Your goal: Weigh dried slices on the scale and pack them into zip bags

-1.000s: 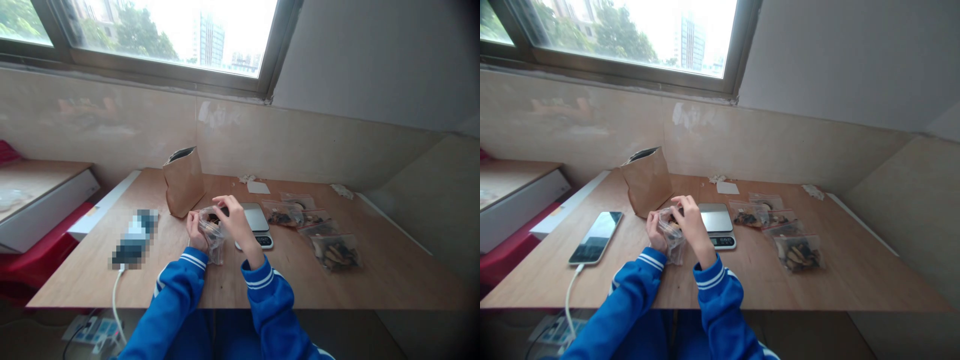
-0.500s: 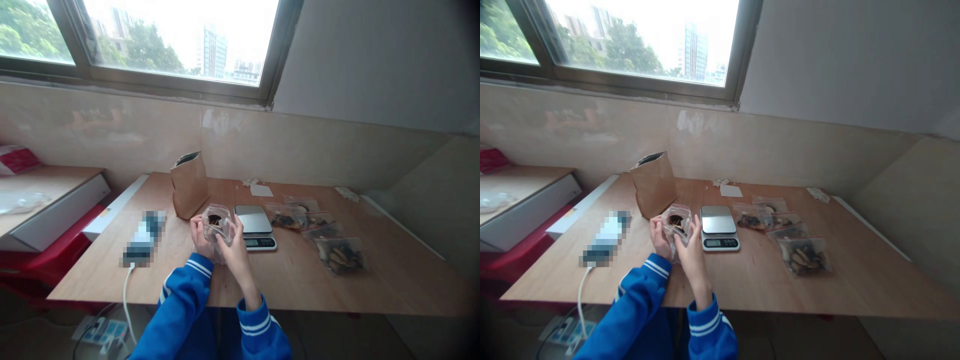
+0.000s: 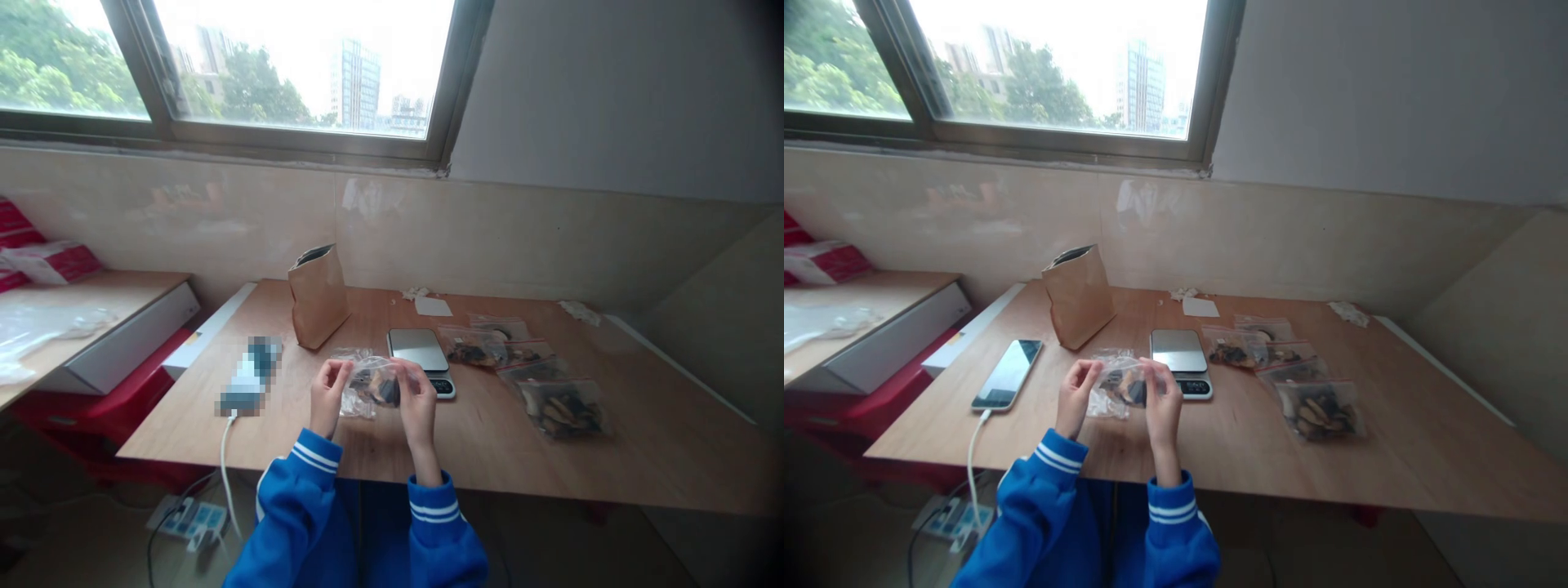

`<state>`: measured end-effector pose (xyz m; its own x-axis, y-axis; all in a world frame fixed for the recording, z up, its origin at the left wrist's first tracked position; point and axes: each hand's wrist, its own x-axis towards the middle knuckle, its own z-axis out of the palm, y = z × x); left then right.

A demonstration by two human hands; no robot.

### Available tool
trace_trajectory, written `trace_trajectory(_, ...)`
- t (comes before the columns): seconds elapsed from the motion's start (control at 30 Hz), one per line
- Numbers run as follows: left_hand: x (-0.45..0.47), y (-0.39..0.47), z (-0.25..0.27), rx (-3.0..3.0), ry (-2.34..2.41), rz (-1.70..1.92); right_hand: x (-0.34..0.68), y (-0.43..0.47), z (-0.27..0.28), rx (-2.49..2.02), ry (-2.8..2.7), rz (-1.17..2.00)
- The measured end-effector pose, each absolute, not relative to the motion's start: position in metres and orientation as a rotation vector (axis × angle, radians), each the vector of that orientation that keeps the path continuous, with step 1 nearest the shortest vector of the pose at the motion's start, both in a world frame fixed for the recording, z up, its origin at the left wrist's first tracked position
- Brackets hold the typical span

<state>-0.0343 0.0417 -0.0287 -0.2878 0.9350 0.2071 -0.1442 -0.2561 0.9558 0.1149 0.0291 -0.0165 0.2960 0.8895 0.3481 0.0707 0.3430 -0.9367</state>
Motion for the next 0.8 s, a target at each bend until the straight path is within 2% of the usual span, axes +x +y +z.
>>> trace_trajectory(0.23,-0.046,0.036,-0.015,1.260,1.339,1.633,0.120,0.033,-0.040,-1.194,-1.270,0.562)
trace_trajectory(0.47,-0.048,0.042,-0.007,1.221,1.207,1.621,0.122,0.038,-0.044,-1.120,-1.051,0.755)
trace_trajectory(0.63,-0.042,0.039,-0.018,1.056,1.027,1.571,0.112,0.037,-0.036,-1.095,-0.805,0.764)
trace_trajectory(0.8,-0.034,0.032,-0.029,1.035,1.039,1.510,0.115,0.033,-0.033,-1.064,-0.928,0.898)
